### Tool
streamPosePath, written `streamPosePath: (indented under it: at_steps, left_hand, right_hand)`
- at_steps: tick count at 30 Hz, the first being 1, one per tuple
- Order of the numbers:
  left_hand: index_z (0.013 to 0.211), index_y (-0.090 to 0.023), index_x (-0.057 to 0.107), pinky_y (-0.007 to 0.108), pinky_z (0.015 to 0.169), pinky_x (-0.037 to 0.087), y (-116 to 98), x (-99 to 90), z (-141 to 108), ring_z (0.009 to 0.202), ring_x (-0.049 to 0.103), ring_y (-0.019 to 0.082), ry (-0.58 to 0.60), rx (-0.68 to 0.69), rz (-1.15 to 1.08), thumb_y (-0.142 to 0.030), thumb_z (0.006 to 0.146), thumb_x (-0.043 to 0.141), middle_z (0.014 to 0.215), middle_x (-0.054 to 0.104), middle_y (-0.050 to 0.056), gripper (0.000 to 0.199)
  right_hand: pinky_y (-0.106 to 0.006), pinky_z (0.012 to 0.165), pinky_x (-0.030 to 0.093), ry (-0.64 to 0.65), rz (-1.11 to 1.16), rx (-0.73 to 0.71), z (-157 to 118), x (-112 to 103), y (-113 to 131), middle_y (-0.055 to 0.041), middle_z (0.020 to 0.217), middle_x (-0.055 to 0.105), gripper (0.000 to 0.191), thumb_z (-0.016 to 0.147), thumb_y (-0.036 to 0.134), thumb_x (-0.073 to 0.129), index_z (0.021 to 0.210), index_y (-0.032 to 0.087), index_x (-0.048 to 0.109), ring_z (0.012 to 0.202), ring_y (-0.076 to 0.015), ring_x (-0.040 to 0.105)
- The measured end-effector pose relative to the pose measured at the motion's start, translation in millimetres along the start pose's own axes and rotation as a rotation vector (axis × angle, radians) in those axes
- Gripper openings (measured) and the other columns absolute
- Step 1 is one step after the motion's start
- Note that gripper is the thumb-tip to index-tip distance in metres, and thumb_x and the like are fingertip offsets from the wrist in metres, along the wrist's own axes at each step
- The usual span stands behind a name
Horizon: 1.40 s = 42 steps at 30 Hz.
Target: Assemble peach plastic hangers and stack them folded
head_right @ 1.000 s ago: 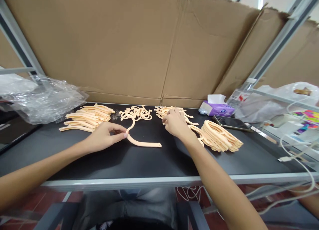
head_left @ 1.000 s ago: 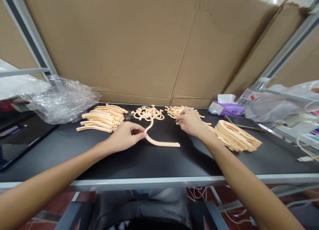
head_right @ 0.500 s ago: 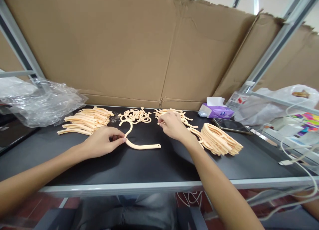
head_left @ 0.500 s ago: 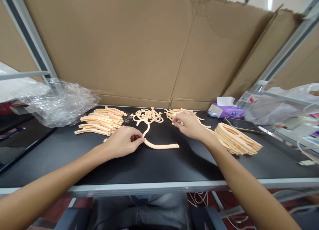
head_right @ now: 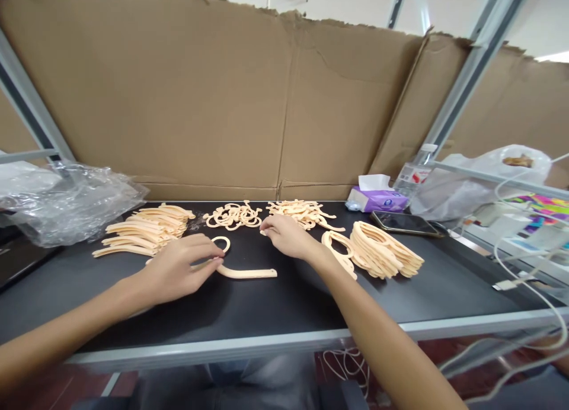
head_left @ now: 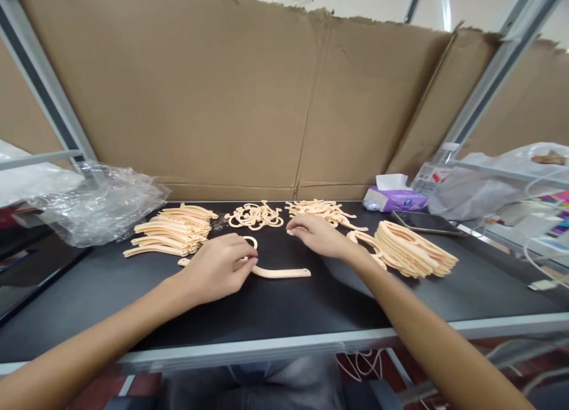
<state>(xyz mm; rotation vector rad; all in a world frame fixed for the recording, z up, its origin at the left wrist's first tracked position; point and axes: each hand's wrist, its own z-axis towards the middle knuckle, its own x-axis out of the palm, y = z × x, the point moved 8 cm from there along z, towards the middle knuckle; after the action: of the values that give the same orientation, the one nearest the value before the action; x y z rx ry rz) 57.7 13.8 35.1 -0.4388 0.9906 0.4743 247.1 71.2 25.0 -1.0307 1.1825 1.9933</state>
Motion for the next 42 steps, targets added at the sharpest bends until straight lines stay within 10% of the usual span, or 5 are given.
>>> streamPosePath:
  at_steps: [8,29,42]
  left_hand:
    - [0.113,-0.019,0.069,0.038,0.087,0.05,-61,37.7,29,0.102,0.062,0.025,0.212,0.147,-0.037,-0.035,0.098,0.052,0.107,0.069,0.009,0.028]
    - [0.093,-0.017,0.06,0.032,0.073,0.048,-37,48.2,24,0.084,0.063,0.02,0.182,-0.111,-0.042,-0.021,0.097,0.048,0.095,0.066,0.007,0.013]
    - [0.082,-0.016,0.063,0.032,0.076,0.05,-28,52.7,24,0.084,0.063,0.02,0.062,-0.128,-0.22,-0.013,0.087,0.056,0.087,0.067,0.007,0.009]
  right_hand:
    - [-0.034,0.091,0.048,0.048,0.008,-0.035,-4,-2,9,-0.0086,0.106,0.074,0.026,0.088,0.008,0.053,0.1,0.017,0.074,0.1,-0.0206,0.066]
    - [-0.028,0.065,0.041,0.034,0.118,0.001,-11,-3,9,-0.003,0.075,0.071,0.024,0.089,0.033,0.057,0.088,0.016,0.074,0.068,-0.0159,0.059]
    - [-0.027,0.064,0.038,0.294,0.263,0.05,-47,17,13,-0.0001,0.067,0.061,0.025,0.087,0.033,0.053,0.072,0.017,0.066,0.067,-0.0145,0.052]
